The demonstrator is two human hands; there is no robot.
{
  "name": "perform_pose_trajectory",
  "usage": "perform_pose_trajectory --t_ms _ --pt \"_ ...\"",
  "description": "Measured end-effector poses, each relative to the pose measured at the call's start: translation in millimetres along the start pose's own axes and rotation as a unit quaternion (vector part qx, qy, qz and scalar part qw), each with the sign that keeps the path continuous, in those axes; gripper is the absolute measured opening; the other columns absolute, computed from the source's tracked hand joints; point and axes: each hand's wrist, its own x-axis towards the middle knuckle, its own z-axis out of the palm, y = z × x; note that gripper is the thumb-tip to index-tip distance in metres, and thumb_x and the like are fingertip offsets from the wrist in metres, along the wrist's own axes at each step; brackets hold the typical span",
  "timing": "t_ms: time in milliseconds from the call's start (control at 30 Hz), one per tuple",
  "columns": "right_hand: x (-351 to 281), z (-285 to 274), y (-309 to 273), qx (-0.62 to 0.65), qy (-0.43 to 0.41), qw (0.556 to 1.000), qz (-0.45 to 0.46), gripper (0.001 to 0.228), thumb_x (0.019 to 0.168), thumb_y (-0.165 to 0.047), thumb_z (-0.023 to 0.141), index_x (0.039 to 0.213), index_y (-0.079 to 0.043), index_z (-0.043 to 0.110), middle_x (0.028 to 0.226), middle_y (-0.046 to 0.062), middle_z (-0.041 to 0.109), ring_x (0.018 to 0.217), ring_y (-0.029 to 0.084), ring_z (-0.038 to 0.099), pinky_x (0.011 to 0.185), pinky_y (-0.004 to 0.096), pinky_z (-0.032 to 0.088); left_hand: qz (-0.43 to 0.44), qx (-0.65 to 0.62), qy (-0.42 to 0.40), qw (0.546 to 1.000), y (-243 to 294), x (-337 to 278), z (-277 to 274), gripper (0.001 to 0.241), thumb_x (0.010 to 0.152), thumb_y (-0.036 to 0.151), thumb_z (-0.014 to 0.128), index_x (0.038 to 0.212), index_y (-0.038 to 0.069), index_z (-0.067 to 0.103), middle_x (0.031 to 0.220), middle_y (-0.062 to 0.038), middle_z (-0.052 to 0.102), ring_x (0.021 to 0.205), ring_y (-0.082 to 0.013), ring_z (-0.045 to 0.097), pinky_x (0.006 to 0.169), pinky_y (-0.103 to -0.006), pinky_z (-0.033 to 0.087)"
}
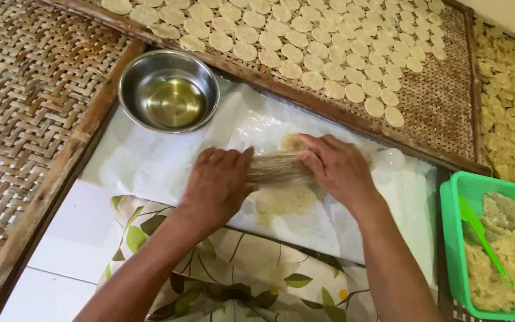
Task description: Flatten dough with a rolling pin and cut it into small circles using a circular mold.
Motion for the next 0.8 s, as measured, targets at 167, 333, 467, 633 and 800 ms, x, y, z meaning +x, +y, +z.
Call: perform_pose_trajectory --t_ms 167,333,467,633,800 --pt "4.9 26.2 -17.7 -0.031 -0.055 0.996 0.067 0.044 0.103 -0.044 0.046 0.142 -0.026 0.058 0.134 0.01 0.061 0.112 0.034 0.061 0.095 0.049 0.047 -0.011 0.002 -0.042 0.999 -24.7 -14.5 5.5 0.067 0.089 0.039 0.067 0.146 0.009 0.046 0.127 -0.01 0.062 0.126 -0.0283 0.054 0.118 -0.051 0.026" --pt "-25.1 34.7 -28.6 -0.079 0.024 0.996 0.018 0.045 0.107 -0.035 0.041 0.148 -0.02 0.054 0.15 0.011 0.055 0.136 0.033 0.05 0.109 0.054 0.035 0.04 0.021 0.014 0.999 -28.3 -15.0 31.0 0.063 0.097 0.044 0.053 0.146 0.005 0.043 0.143 -0.018 0.051 0.138 -0.0329 0.041 0.116 -0.0563 0.019" --pt "-50.2 32.4 -46.0 -0.042 0.01 0.997 0.062 0.048 0.107 -0.031 0.041 0.151 -0.016 0.05 0.152 0.007 0.053 0.144 0.029 0.045 0.119 0.057 0.028 0.047 0.035 0.048 0.997 -12.9 -37.4 25.8 0.066 0.102 0.04 0.045 0.154 0.0 0.035 0.152 -0.02 0.042 0.144 -0.0353 0.036 0.119 -0.0549 0.021" --pt "-87.5 33.0 -68.2 -0.029 0.054 0.996 0.061 0.048 0.107 -0.03 0.041 0.151 -0.014 0.05 0.154 0.009 0.053 0.143 0.03 0.045 0.119 0.057 0.026 0.051 0.03 0.057 0.997 6.2 -68.4 16.8 0.066 0.1 0.038 0.048 0.15 -0.003 0.037 0.155 -0.022 0.039 0.143 -0.0374 0.034 0.118 -0.053 0.021" --pt "-127.2 38.2 -86.8 -0.03 0.066 0.995 0.075 0.049 0.107 -0.031 0.04 0.151 -0.013 0.049 0.154 0.01 0.051 0.144 0.03 0.044 0.121 0.057 0.023 0.066 0.001 0.072 0.995 14.3 -101.5 23.2 0.067 0.097 0.036 0.051 0.15 -0.003 0.038 0.158 -0.022 0.037 0.147 -0.0355 0.032 0.12 -0.0514 0.021"
